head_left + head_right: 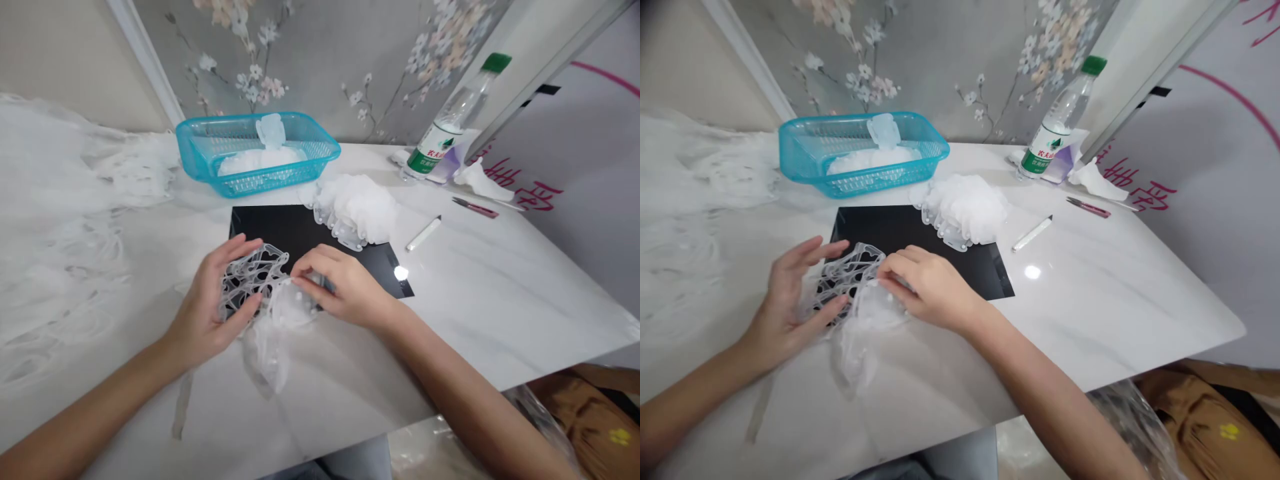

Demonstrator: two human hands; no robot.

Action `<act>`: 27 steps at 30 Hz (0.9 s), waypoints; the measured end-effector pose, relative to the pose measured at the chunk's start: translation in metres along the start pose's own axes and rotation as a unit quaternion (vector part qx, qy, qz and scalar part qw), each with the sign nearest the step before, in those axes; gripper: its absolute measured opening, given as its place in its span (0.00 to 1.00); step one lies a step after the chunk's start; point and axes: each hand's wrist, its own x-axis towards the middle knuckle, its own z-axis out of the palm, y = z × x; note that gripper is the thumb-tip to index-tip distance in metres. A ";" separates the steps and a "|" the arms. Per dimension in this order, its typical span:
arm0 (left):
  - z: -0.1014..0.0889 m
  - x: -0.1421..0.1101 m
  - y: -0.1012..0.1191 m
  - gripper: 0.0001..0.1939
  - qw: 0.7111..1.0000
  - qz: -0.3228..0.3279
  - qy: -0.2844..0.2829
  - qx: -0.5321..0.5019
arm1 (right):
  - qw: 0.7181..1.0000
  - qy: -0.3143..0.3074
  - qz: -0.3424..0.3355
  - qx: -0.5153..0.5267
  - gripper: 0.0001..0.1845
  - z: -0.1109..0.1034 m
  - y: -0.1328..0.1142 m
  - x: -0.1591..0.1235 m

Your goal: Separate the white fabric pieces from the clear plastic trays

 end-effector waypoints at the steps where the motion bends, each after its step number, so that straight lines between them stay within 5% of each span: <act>1: 0.000 -0.001 -0.003 0.32 0.999 0.013 -0.040 -0.016 | 1.000 0.008 0.002 0.016 0.03 0.001 -0.005 0.000; 3: -0.001 -0.003 -0.007 0.23 0.992 0.049 -0.113 -0.016 | 0.999 0.030 0.004 0.045 0.02 0.003 -0.014 -0.001; 5: -0.002 -0.004 -0.009 0.10 0.989 0.080 -0.125 0.006 | 0.995 0.069 0.006 0.069 0.02 0.005 -0.018 -0.001; 9: -0.005 -0.002 -0.005 0.12 0.988 0.068 -0.138 0.026 | 0.964 0.235 0.061 0.105 0.02 -0.003 -0.009 0.001; 13: -0.009 0.001 -0.002 0.13 0.979 0.033 -0.193 0.053 | 0.877 0.455 0.130 0.090 0.02 -0.029 0.022 0.000; 16: -0.010 0.001 -0.005 0.13 0.973 0.021 -0.216 0.078 | 0.819 0.556 0.133 0.039 0.04 -0.057 0.054 -0.010; 18: -0.009 0.000 -0.007 0.14 0.968 0.059 -0.225 0.095 | 0.772 0.618 0.149 -0.025 0.04 -0.077 0.072 -0.021; 20: -0.006 -0.003 -0.008 0.16 0.957 0.111 -0.236 0.124 | 0.683 0.702 0.164 -0.117 0.06 -0.093 0.084 -0.030; 21: -0.004 -0.005 -0.007 0.17 0.951 0.130 -0.243 0.143 | 0.663 0.715 0.160 -0.149 0.07 -0.098 0.086 -0.032; 25: 0.000 -0.007 -0.001 0.16 0.928 0.146 -0.282 0.195 | 0.747 0.631 0.095 -0.185 0.02 -0.100 0.084 -0.028; 27: -0.004 -0.005 0.001 0.16 0.929 0.126 -0.297 0.179 | 0.748 0.626 0.086 -0.203 0.01 -0.101 0.086 -0.028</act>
